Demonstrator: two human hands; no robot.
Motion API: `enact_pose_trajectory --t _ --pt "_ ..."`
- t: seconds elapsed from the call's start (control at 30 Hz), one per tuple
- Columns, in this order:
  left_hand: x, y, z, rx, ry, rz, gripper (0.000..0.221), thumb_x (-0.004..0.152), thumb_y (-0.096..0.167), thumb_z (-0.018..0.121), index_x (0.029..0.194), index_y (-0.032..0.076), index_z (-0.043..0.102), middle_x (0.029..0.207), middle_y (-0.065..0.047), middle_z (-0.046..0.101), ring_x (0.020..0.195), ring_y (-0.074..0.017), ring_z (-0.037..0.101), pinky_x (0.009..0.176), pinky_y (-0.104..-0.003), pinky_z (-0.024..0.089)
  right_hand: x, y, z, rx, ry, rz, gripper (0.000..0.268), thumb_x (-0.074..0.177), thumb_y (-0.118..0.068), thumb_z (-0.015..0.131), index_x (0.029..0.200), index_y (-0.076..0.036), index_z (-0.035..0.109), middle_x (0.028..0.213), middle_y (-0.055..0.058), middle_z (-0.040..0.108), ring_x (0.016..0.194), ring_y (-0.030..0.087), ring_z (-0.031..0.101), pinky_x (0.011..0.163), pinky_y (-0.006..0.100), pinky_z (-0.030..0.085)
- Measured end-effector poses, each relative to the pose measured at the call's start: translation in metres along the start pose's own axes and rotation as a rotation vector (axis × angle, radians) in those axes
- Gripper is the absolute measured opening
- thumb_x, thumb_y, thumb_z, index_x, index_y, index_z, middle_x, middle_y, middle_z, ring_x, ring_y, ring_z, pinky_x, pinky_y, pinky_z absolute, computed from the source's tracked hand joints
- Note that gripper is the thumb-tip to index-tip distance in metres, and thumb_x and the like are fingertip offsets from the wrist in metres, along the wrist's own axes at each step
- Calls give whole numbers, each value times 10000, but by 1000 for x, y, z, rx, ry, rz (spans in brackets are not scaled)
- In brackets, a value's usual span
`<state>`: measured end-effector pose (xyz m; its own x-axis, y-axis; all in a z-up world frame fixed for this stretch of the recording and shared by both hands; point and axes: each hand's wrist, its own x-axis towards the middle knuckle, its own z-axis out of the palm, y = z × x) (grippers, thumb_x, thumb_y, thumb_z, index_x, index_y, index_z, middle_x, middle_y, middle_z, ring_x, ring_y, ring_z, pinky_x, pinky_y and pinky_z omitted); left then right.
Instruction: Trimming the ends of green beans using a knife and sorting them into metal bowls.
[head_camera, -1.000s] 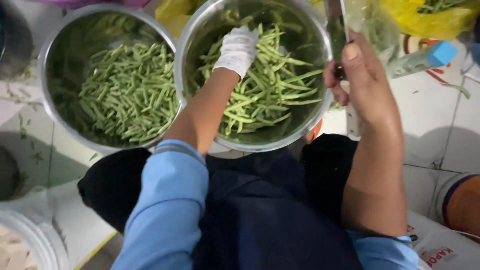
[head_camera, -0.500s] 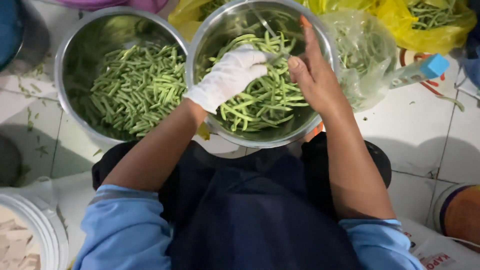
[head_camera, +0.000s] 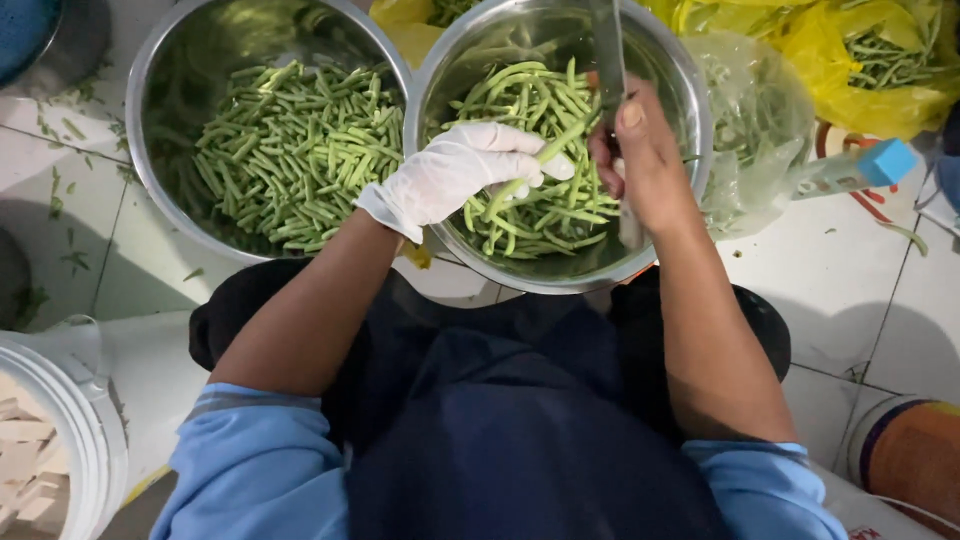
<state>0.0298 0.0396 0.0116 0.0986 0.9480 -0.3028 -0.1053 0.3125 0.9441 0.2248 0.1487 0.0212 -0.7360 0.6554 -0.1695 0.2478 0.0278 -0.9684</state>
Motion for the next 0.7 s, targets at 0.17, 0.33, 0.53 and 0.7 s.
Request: enact_pose_trajectory --t 0.17,0.33,0.53,0.7 --pt "10 -15 -6 14 16 101 292 910 59 653 1199 32 683 1086 -76 764 894 -130 701 823 -249 617 -11 -3 -7 -509 -45 -236 732 983 -648 257 1546 -189 343 689 13 336 573 153 375 550 337 251" --pt "9 -18 5 -20 129 84 303 824 133 793 1115 74 731 946 -137 770 790 -150 734 736 -254 629 2 32 -12 -485 7 -325 461 1024 -506 357 1254 -132 498 908 197 678 745 428 639 703 527 493" --pt "0 -10 10 -46 -20 41 419 856 74 702 1264 59 609 1095 -99 715 795 -115 661 725 -247 611 15 23 -10 -338 131 -222 618 1001 -582 304 1305 -61 437 789 58 548 682 193 522 625 330 433" --pt "5 -9 -3 -235 -84 226 337 1030 198 511 1343 119 608 841 57 598 652 -102 492 948 -388 554 2 4 -1 -132 85 -121 823 958 -677 357 1602 -184 217 741 1 475 570 68 365 485 220 284"
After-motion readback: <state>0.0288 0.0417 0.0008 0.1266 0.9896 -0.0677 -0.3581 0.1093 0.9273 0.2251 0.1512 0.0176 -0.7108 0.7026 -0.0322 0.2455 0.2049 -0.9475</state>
